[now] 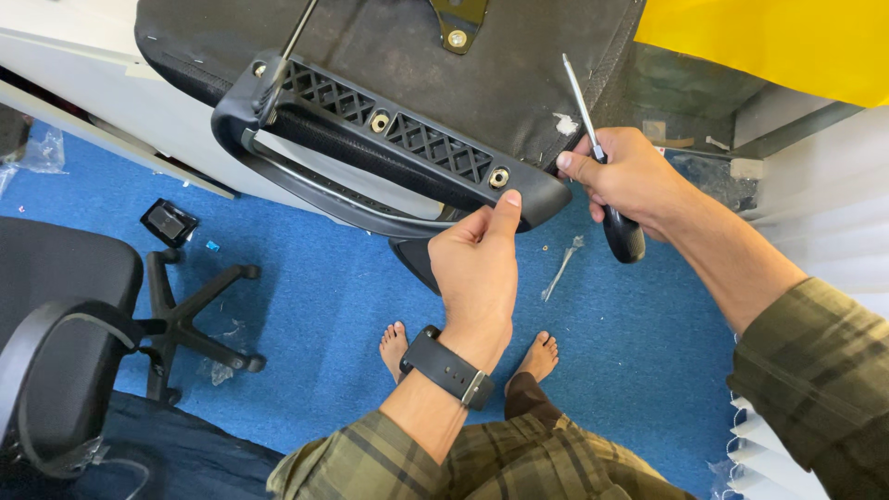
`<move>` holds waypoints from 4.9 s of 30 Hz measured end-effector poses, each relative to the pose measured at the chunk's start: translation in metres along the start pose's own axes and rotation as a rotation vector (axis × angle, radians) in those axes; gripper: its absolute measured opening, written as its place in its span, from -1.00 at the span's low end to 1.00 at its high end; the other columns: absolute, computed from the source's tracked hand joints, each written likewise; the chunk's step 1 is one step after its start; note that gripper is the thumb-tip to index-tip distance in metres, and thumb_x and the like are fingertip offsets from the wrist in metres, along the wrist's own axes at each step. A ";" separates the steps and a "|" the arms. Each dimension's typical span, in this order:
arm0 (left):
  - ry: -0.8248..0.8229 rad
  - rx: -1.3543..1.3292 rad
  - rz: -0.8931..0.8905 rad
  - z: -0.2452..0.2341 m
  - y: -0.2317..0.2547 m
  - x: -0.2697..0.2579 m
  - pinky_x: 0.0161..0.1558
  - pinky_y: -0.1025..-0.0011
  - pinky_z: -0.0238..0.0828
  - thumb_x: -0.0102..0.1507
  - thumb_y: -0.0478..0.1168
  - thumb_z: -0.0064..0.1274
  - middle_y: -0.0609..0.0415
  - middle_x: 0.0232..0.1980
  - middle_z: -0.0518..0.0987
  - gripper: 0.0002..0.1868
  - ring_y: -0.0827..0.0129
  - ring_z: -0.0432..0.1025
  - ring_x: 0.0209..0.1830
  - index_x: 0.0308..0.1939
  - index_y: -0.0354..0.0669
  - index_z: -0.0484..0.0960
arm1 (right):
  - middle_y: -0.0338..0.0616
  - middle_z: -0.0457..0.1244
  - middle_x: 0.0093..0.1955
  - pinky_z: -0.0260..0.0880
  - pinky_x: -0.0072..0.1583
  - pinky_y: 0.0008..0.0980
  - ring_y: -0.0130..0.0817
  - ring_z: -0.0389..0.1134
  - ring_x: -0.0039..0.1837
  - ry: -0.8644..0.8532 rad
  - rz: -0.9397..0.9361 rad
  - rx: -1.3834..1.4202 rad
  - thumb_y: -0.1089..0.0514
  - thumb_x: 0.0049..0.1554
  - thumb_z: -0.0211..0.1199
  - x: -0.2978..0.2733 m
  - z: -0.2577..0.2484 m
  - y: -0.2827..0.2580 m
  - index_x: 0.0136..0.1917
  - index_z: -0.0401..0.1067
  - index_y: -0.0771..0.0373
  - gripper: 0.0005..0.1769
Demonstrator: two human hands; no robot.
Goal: The person attaches a black plastic handle to the underside of an overturned office chair seat using a screwdriver and screws. They align the handle, insert screws, and tighten them to secure the handle in place.
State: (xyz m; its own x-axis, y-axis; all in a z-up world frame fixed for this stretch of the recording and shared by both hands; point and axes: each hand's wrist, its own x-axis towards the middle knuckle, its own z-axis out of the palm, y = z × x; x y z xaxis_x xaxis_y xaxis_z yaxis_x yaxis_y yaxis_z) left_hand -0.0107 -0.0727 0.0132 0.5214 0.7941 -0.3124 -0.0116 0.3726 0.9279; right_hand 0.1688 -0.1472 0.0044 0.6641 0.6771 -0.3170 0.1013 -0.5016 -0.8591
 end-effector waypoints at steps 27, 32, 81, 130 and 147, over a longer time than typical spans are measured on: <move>0.029 -0.130 -0.152 -0.006 -0.002 0.010 -0.57 0.48 -0.04 0.27 -0.01 0.17 0.26 -0.62 0.37 -0.59 0.62 0.12 -0.65 -0.54 -0.24 0.66 | -0.30 0.14 -0.46 0.17 -0.38 -0.42 -0.54 0.10 -0.44 0.007 0.004 0.116 0.09 0.20 0.29 -0.004 -0.002 0.000 -0.13 0.45 0.34 -0.76; -0.034 -0.076 -0.133 -0.010 -0.003 0.009 -0.60 0.45 -0.16 0.32 -0.01 0.14 0.30 -0.65 0.24 -0.48 0.62 0.00 -0.67 -0.67 -0.21 0.50 | -0.28 0.11 -0.49 0.15 -0.38 -0.42 -0.53 0.08 -0.46 -0.010 -0.006 0.090 0.09 0.21 0.29 -0.001 -0.004 0.003 -0.14 0.45 0.36 -0.74; -0.014 1.109 0.776 -0.214 0.124 0.179 -0.31 0.28 0.42 0.09 -0.20 0.44 -0.01 -0.44 0.54 -0.47 0.24 0.46 -0.46 0.09 -0.33 0.65 | -0.16 0.22 -0.14 0.34 -0.08 -0.32 -0.33 0.26 -0.09 0.290 -0.165 -0.273 -0.12 -0.28 0.66 -0.051 0.048 0.012 0.04 0.30 0.32 -0.19; -0.133 -0.399 0.014 -0.146 0.101 0.133 -0.57 0.51 -0.02 0.28 -0.25 0.20 0.24 -0.58 0.29 -0.62 0.58 0.05 -0.66 -0.57 -0.08 0.37 | -0.10 0.24 0.30 0.46 0.07 -0.18 -0.13 0.36 0.16 0.187 -0.232 -0.578 -0.24 -0.22 0.51 -0.041 0.029 -0.024 0.19 0.49 0.25 -0.18; -0.225 -0.119 0.059 -0.160 0.109 0.129 -0.58 0.54 0.00 0.30 -0.08 0.20 0.24 -0.59 0.34 -0.66 0.60 0.08 -0.65 -0.47 -0.13 0.48 | -0.15 0.22 0.02 0.47 0.05 -0.24 -0.26 0.32 0.07 0.185 -0.162 -0.627 -0.22 -0.24 0.56 -0.044 0.012 -0.017 0.20 0.50 0.18 -0.20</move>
State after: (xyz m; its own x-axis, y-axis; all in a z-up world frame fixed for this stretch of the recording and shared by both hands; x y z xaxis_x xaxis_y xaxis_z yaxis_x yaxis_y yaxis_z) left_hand -0.0814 0.1475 0.0419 0.6937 0.6940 -0.1928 -0.1410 0.3933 0.9085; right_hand 0.1286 -0.1621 0.0279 0.7148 0.6945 -0.0819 0.5838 -0.6571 -0.4768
